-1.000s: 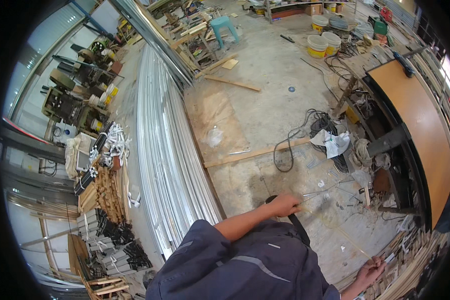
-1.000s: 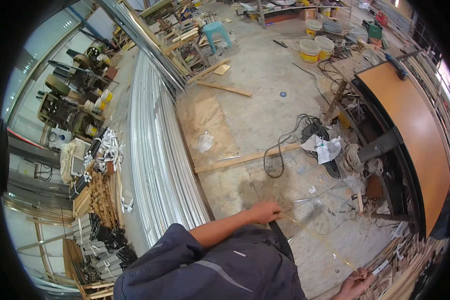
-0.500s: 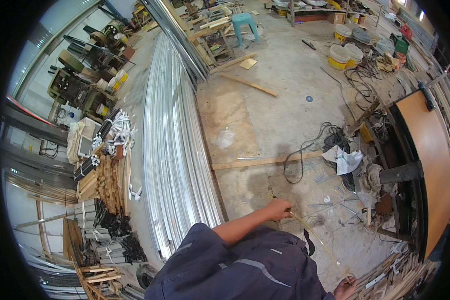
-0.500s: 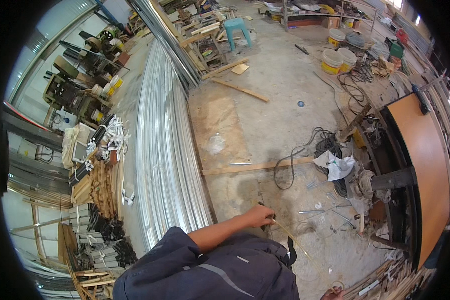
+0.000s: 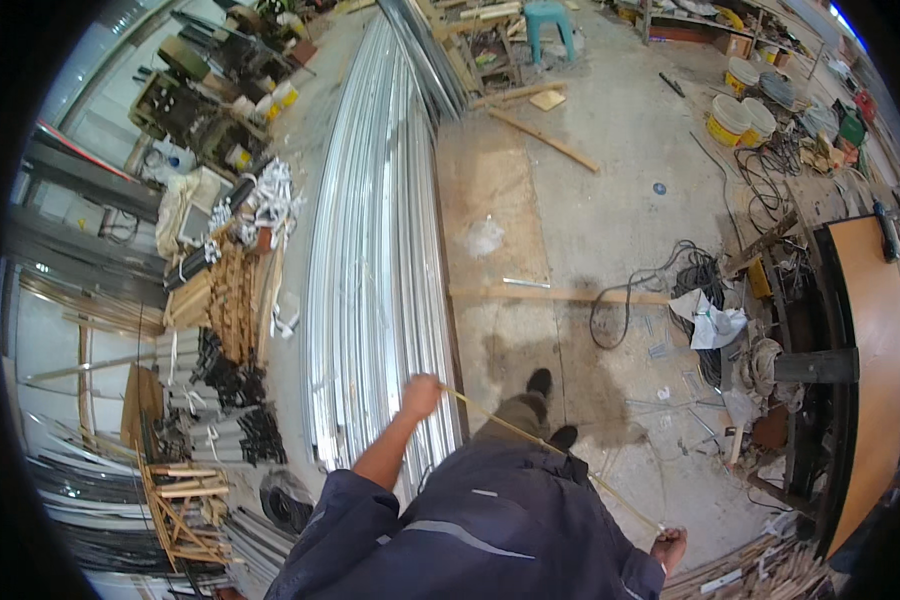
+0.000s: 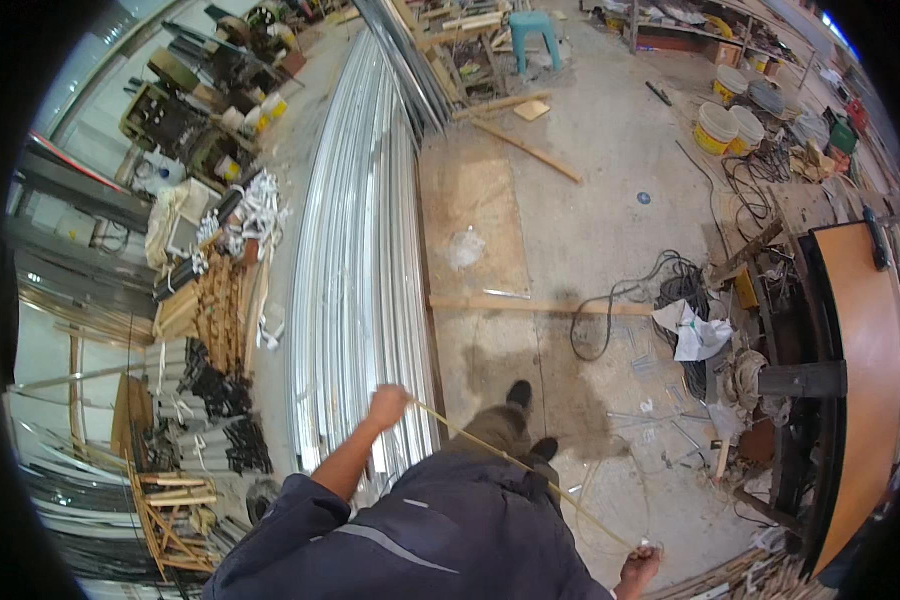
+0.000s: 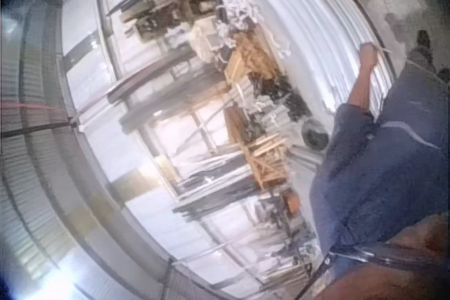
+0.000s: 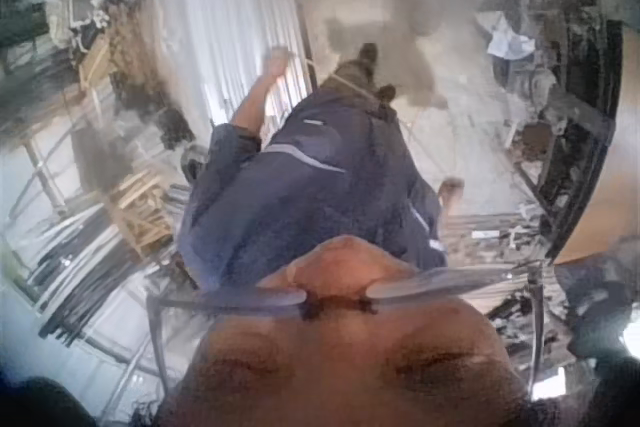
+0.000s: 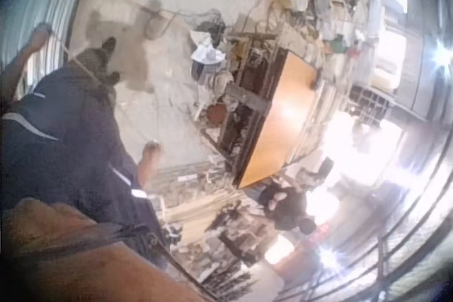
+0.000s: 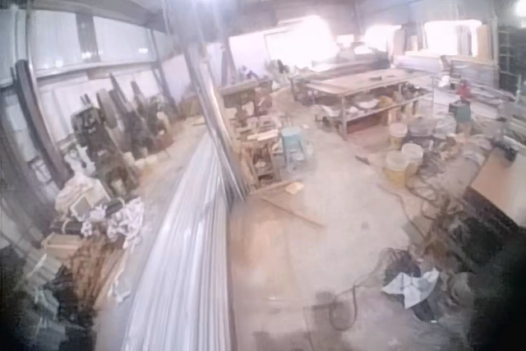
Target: The person assembles a curved wooden panel onto a metal frame in a workshop. They use a pneumatic nail gun to fasten the panel and a caulking gun to apply sealant along the frame edges. A coworker assists by handing over materials and helping position the panel.
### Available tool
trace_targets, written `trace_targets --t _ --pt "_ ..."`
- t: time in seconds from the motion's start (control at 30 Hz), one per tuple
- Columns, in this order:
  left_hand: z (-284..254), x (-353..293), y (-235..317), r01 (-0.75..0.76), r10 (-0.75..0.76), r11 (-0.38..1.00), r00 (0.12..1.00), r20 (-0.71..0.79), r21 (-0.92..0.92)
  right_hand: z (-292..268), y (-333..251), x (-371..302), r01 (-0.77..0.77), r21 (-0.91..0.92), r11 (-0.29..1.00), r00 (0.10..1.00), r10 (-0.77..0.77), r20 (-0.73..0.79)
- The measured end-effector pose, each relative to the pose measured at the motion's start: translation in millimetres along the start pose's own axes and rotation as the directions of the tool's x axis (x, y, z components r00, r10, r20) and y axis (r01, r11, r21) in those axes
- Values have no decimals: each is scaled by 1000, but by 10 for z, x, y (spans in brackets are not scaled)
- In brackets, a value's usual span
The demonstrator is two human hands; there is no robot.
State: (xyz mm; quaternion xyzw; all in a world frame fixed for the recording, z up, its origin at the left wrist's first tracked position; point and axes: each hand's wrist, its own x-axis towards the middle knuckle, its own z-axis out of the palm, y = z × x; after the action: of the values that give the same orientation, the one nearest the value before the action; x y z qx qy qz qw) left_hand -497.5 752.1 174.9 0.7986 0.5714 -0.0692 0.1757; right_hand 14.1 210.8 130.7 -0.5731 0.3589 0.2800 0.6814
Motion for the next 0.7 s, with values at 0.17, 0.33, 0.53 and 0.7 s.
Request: trace_targets --t 0.17,0.33,0.53,0.7 --pt "-301 -136 -521 228 -258 920 965 -54 -320 741 -76 222 20 -85 996 982 -4 188" --pt "-386 143 -897 304 -372 880 919 -132 -365 1542 -99 236 10 -120 993 970 20 242" --pt "-137 581 -1459 429 -388 701 900 200 -569 2555 231 -282 85 -226 970 991 -59 121" --pt "-194 843 -1655 422 -234 681 900 369 -599 3143 605 -607 95 -200 975 994 -81 80"
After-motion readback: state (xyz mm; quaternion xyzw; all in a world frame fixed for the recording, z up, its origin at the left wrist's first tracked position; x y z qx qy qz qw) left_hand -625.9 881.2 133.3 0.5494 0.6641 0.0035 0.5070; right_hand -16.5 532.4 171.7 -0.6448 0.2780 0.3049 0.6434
